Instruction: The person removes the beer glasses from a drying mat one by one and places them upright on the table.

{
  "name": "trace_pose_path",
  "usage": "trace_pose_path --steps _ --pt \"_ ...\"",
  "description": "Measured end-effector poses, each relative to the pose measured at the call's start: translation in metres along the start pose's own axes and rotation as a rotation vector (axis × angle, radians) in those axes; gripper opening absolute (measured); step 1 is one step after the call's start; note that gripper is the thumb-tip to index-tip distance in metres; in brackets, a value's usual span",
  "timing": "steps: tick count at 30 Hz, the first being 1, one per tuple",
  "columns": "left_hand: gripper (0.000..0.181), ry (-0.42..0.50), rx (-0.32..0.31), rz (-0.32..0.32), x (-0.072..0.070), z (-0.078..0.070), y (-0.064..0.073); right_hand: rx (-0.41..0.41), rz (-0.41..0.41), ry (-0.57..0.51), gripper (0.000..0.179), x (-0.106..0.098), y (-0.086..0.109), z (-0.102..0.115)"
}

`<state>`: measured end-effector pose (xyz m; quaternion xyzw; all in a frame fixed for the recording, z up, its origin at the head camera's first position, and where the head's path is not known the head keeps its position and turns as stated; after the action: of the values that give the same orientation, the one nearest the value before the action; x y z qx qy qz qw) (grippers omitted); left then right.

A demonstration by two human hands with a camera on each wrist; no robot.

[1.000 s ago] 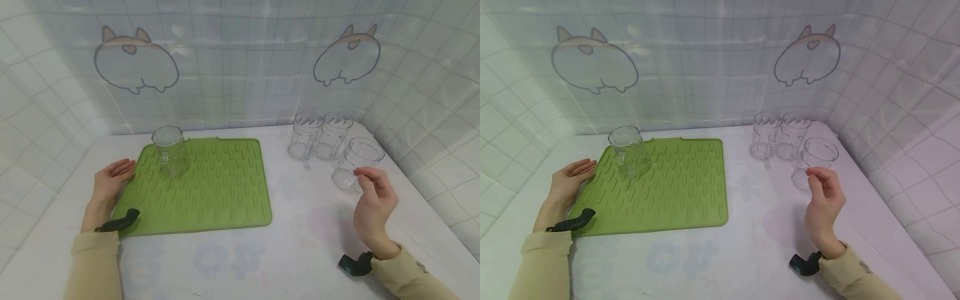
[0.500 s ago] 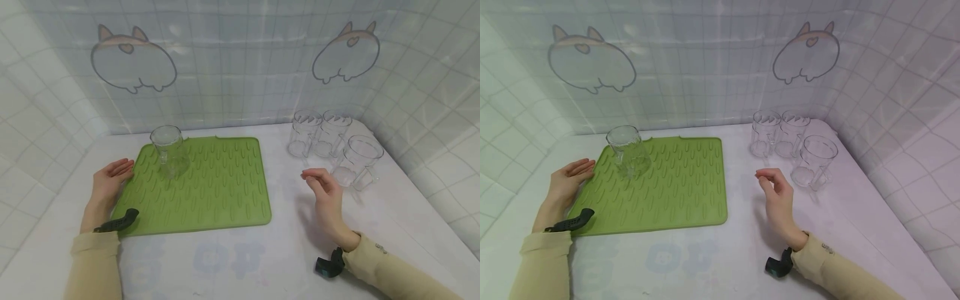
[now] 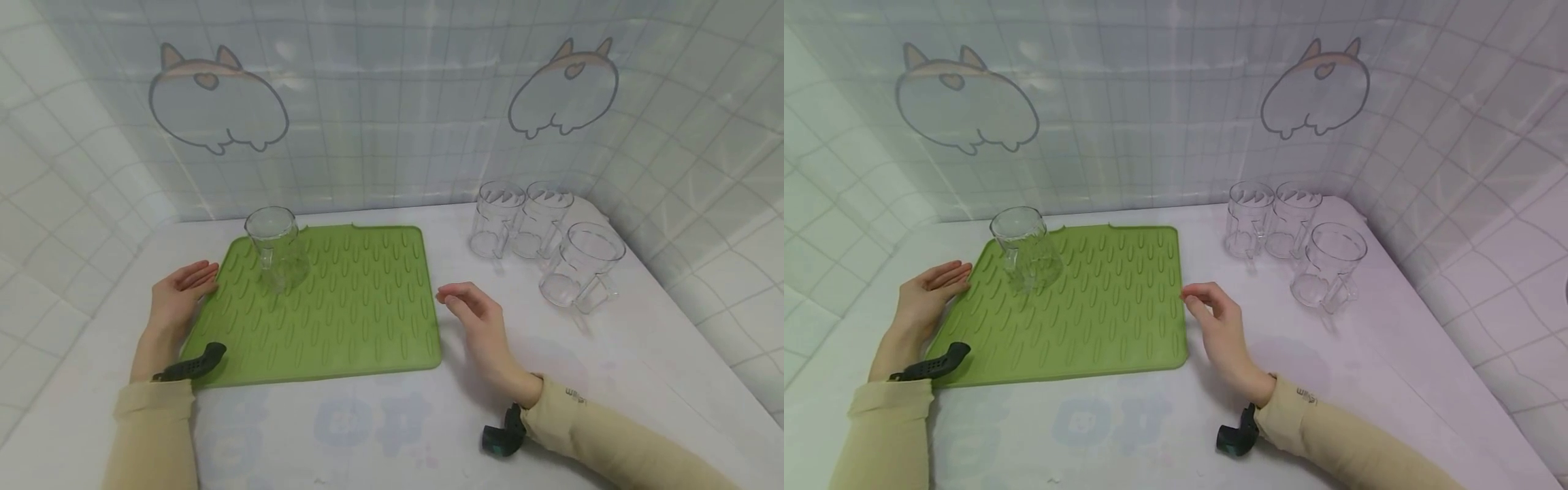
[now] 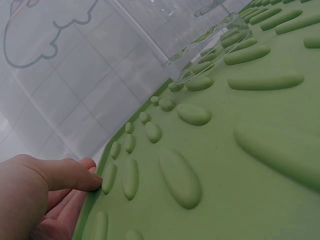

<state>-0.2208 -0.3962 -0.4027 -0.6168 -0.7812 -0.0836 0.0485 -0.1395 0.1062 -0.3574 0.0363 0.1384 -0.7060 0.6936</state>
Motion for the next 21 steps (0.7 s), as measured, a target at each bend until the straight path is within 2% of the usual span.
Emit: trace_pose_path --steps 8,15,21 --pt "0.067 0.013 0.005 0.012 0.001 -0.001 0.001 -0.073 0.059 -0.061 0.022 0.034 -0.005 0.009" --pt "0.068 0.024 -0.01 0.008 0.003 0.0 0.001 -0.076 0.091 -0.065 0.022 0.059 -0.008 0.016" --pt "0.067 0.005 0.0 0.002 0.001 -0.001 0.002 -0.099 0.125 -0.074 0.023 0.078 -0.007 0.021"
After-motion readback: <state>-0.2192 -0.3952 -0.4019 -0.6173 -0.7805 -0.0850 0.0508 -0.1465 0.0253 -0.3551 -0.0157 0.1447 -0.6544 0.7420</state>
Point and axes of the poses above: each hand's wrist, its own y-axis away from the middle knuckle, its own x-axis out of the palm, z = x × y, the point moved 1 cm from there along -y, towards the middle knuckle, and after that the axes turned 12 degrees about y, right-handed, at the moved point
